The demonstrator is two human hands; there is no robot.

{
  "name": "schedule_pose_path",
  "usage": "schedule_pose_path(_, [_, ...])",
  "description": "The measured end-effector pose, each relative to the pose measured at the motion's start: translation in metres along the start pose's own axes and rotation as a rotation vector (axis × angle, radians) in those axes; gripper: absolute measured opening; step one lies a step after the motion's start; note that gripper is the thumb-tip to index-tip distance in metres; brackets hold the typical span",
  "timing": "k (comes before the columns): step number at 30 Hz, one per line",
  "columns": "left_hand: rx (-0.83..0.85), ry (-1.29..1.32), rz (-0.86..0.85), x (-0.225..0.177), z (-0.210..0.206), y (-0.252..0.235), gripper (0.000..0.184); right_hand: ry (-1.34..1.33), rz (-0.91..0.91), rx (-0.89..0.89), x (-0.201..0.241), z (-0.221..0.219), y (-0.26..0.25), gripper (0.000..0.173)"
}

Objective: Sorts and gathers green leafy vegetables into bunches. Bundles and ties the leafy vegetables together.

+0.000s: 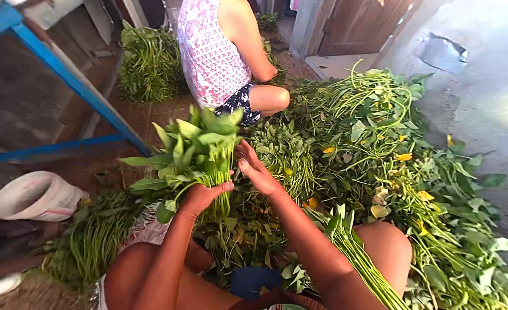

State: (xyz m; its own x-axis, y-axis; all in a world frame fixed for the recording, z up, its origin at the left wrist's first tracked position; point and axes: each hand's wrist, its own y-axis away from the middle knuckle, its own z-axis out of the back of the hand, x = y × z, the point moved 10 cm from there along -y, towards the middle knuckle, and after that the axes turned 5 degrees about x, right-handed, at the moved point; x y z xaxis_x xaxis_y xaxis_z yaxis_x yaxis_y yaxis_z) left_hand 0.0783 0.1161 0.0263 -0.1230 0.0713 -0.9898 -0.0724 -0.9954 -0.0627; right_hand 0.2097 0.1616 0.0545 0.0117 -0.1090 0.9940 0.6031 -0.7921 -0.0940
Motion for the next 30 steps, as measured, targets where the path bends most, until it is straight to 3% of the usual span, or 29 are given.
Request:
schedule_pose_path(2, [0.087,-0.078,0.087,0.011,-0.024,0.001,0.046,0.011,-0.019,0.025,0.017,-0.01,-0.007,0.052])
schedule_pose_path(3, [0.126,-0.077,0.116,0.018,-0.034,0.002,0.049,0.048,-0.06,0.105,0.016,-0.017,-0.013,0.044])
schedule_pose_path(5, [0.226,0.054,0.139,0.025,-0.056,0.003,0.042,0.123,-0.124,0.24,0.005,-0.023,-0.022,0.04])
schedule_pose_path(7, [0.278,0.229,0.175,0.032,-0.071,0.003,0.033,-0.003,-0.189,0.243,-0.02,-0.005,-0.027,0.049])
schedule_pose_path(9, [0.197,0.334,0.192,0.039,-0.067,0.0,0.026,-0.182,-0.19,0.103,-0.064,0.037,-0.037,0.056])
schedule_pose_path(11, [0.036,0.41,0.168,0.042,-0.046,-0.007,0.024,-0.179,-0.247,-0.143,-0.128,0.107,-0.044,0.055])
schedule_pose_path(13, [-0.14,0.48,0.163,0.043,-0.017,-0.012,0.022,-0.009,-0.419,-0.468,-0.192,0.187,-0.024,0.048])
schedule_pose_path(15, [-0.299,0.523,0.167,0.047,0.014,-0.017,0.022,0.219,-0.609,-0.652,-0.23,0.246,0.008,0.04])
schedule_pose_path(18, [-0.477,0.529,0.207,0.063,0.049,-0.016,0.021,0.42,-0.798,-0.676,-0.252,0.279,0.036,0.041])
schedule_pose_path(20, [-0.543,0.511,0.231,0.074,0.061,-0.013,0.021,0.517,-0.906,-0.519,-0.269,0.279,0.037,0.052])
schedule_pose_path(21, [-0.563,0.497,0.248,0.078,0.064,-0.012,0.022,0.577,-0.954,-0.414,-0.274,0.275,0.035,0.054])
schedule_pose_path(23, [-0.582,0.462,0.277,0.081,0.066,-0.011,0.022,0.663,-0.957,-0.313,-0.266,0.273,0.024,0.042])
schedule_pose_path(26, [-0.59,0.42,0.292,0.079,0.067,-0.013,0.022,0.661,-0.766,-0.384,-0.217,0.282,-0.001,0.036])
schedule_pose_path(30, [-0.577,0.386,0.298,0.076,0.061,-0.021,0.024,0.43,-0.592,-0.488,-0.174,0.288,-0.019,0.034])
